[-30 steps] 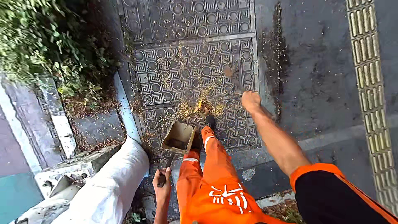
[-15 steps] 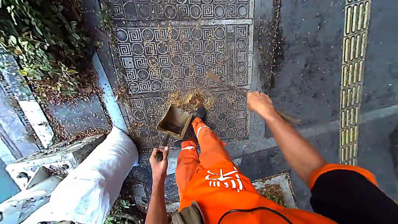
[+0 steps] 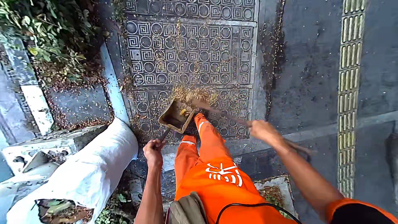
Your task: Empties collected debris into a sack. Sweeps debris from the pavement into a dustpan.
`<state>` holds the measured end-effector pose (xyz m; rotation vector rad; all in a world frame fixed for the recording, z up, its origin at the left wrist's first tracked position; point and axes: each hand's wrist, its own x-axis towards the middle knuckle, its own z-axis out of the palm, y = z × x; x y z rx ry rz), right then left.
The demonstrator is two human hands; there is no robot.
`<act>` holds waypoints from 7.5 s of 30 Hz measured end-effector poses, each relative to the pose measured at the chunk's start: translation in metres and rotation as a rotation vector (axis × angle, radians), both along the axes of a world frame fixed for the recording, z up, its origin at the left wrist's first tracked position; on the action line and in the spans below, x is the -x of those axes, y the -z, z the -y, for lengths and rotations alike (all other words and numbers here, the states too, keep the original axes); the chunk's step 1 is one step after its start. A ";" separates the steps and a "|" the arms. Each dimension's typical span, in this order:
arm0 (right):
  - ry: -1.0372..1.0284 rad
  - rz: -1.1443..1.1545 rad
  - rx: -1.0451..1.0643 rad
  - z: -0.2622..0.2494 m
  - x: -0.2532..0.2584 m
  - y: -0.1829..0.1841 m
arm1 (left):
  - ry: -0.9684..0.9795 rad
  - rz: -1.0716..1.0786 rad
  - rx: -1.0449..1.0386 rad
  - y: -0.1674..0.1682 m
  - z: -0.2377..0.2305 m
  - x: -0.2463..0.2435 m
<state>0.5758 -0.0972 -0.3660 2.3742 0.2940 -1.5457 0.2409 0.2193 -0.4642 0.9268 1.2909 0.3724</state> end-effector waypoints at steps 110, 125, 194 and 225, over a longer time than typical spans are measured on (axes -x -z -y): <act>-0.765 -0.092 -0.072 -0.247 0.015 0.020 | 0.033 -0.234 -0.051 0.007 0.036 0.035; -0.830 -0.043 -0.323 -0.202 0.095 0.100 | -0.150 -0.204 -0.030 0.001 0.071 0.089; -0.487 0.203 -0.242 -0.168 0.149 0.093 | 0.097 -0.390 -0.072 0.001 0.065 0.126; -0.793 0.189 -0.277 -0.334 0.208 0.060 | -0.213 -0.310 -0.037 -0.013 0.140 0.303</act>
